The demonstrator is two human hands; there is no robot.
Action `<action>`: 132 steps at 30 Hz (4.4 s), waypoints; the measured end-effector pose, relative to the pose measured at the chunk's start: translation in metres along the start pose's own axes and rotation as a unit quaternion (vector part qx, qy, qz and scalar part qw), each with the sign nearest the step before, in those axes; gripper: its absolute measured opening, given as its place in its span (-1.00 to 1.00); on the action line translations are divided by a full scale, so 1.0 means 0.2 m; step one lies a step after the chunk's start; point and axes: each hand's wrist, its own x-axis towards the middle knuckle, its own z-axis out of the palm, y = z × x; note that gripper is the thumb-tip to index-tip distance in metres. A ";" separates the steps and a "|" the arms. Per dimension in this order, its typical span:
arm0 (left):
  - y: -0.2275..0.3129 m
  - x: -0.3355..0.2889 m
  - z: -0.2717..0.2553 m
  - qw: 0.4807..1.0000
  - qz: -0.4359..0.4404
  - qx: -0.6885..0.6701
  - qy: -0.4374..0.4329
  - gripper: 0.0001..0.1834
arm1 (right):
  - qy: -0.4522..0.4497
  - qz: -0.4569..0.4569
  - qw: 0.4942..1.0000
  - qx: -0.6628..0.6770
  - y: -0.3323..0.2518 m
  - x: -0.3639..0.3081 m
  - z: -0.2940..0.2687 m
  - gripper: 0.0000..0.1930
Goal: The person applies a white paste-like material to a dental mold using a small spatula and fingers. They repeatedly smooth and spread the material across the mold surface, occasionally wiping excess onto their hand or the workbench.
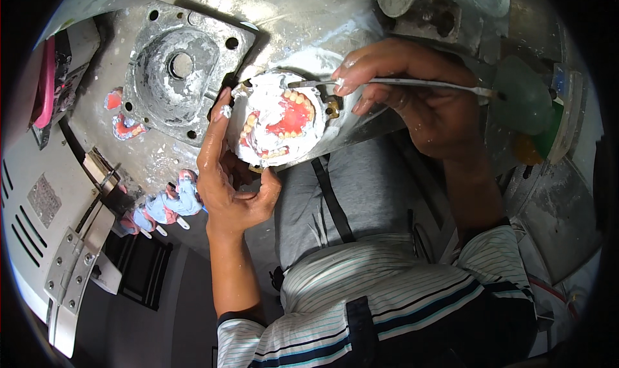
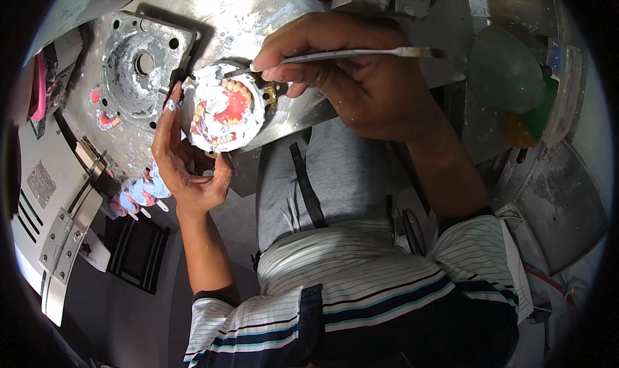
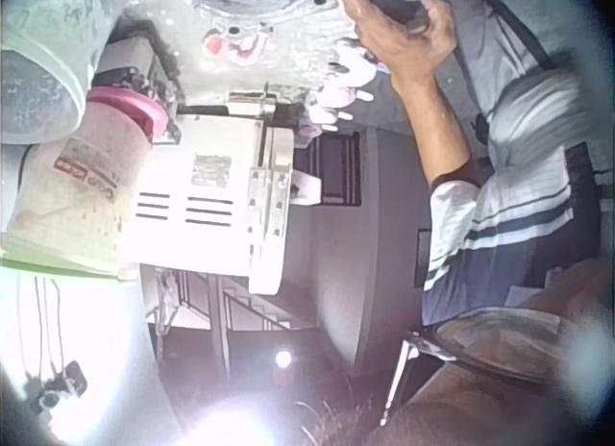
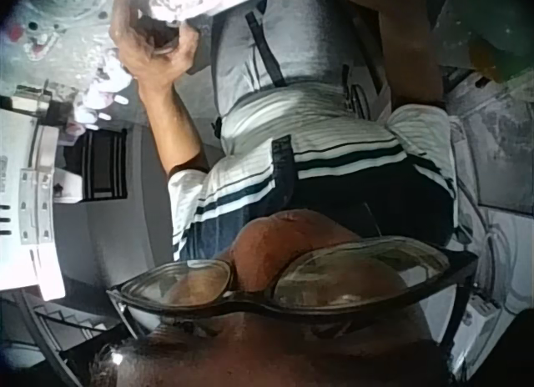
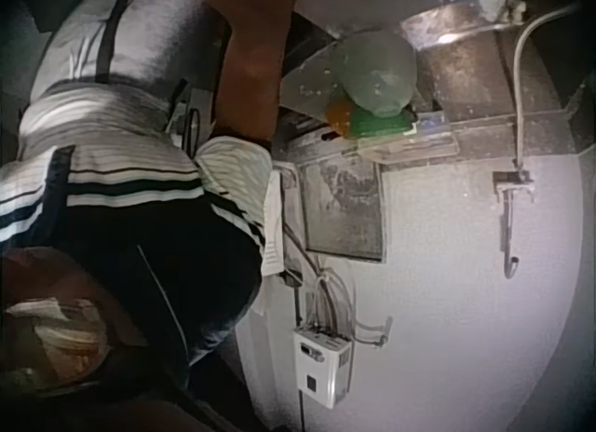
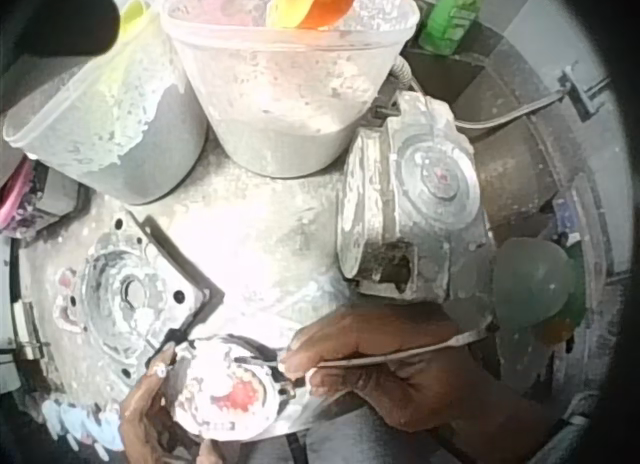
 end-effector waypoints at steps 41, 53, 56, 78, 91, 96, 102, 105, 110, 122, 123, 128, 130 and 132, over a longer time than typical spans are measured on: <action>0.32 -0.23 0.01 0.975 0.003 -0.052 0.218 -0.32 | 0.013 0.109 0.975 0.192 -0.26 -0.21 0.17 -0.82; 0.35 0.06 0.01 0.855 -0.192 -0.398 0.272 -0.44 | -0.046 -0.038 0.997 0.045 -0.20 -0.54 0.34 -0.68; 0.24 -0.05 0.02 0.957 -0.111 -0.071 0.260 -0.71 | 0.046 -0.029 0.991 -0.124 -0.17 -0.51 0.27 -0.72; 0.16 -0.16 0.11 0.967 -0.192 0.065 0.155 -0.46 | 0.111 0.067 0.989 -0.075 -0.12 -0.49 0.32 -0.80; 0.34 0.00 0.08 0.705 -0.195 -0.646 0.218 -0.27 | 0.010 -0.088 0.996 0.005 -0.17 -0.48 0.52 -0.66; 0.20 -0.07 -0.05 0.777 -0.161 -0.554 0.252 -0.33 | -0.013 -0.029 0.996 0.080 -0.17 -0.54 0.38 -0.73; 0.22 -0.14 0.05 0.849 -0.219 -0.355 0.325 -0.36 | 0.067 0.020 0.994 -0.084 -0.09 -0.43 0.22 -0.80; 0.20 -0.12 0.11 0.895 -0.192 -0.178 0.362 -0.42 | 0.080 0.014 0.993 -0.087 -0.08 -0.43 0.23 -0.80; 0.22 -0.12 0.18 0.896 -0.285 -0.016 0.339 -0.64 | 0.139 0.023 0.986 -0.083 -0.03 -0.49 0.26 -0.78; 0.22 -0.18 0.20 0.901 -0.313 -0.071 0.292 -0.65 | 0.153 0.020 0.986 -0.064 0.02 -0.50 0.30 -0.80; 0.23 -0.18 0.21 0.902 -0.312 -0.070 0.291 -0.65 | 0.154 0.020 0.986 -0.064 0.03 -0.50 0.30 -0.80; 0.24 -0.18 0.24 0.901 -0.323 -0.026 0.287 -0.62 | 0.173 0.013 0.984 -0.049 0.07 -0.53 0.31 -0.77; 0.24 -0.19 0.25 0.900 -0.323 -0.030 0.291 -0.62 | 0.161 0.003 0.985 -0.054 0.09 -0.54 0.31 -0.76; 0.24 -0.19 0.26 0.899 -0.322 -0.034 0.295 -0.62 | 0.149 -0.007 0.987 -0.059 0.10 -0.55 0.31 -0.75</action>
